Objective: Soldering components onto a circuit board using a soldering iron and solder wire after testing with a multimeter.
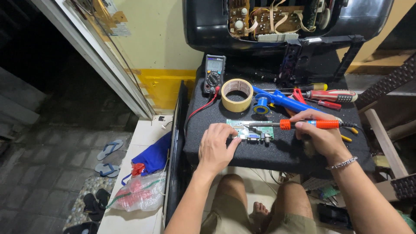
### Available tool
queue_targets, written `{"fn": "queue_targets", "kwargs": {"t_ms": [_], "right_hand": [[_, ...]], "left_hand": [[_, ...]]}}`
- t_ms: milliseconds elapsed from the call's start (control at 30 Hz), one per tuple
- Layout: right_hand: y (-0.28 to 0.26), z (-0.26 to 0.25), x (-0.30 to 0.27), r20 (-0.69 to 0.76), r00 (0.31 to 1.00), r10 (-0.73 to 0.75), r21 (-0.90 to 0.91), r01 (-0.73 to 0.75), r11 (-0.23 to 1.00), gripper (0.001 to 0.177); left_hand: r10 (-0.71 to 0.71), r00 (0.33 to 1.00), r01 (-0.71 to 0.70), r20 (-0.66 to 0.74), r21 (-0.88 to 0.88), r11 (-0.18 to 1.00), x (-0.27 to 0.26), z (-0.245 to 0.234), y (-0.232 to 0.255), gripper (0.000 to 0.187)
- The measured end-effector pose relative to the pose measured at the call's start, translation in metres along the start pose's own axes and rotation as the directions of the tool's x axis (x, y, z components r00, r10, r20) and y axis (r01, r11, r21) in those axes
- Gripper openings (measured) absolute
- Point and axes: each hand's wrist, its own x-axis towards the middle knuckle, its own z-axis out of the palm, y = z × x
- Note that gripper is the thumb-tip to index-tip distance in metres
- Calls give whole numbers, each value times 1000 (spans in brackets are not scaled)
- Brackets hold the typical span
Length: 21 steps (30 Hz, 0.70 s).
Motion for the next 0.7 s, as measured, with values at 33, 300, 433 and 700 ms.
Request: {"fn": "queue_targets", "kwargs": {"t_ms": [33, 300, 433, 700], "right_hand": [[-1, 0, 0, -2, 1000, 4, -1, -4, 1000, 13], [2, -1, 1, 2, 1000, 17, 14, -17, 1000, 14], [-1, 0, 0, 11, 1000, 5, 17, -6, 1000, 14], [-3, 0, 1, 14, 1000, 16, 0, -16, 1000, 15]], "left_hand": [[-1, 1000, 1, 6, -6, 1000, 0, -1, 1, 15], [-6, 1000, 6, 2, 1, 1000, -1, 2, -2, 15], [-9, 1000, 9, 11, 0, 1000, -1, 1, -1, 16], [-10, 1000, 10, 8, 0, 1000, -1, 3, -4, 16]]}}
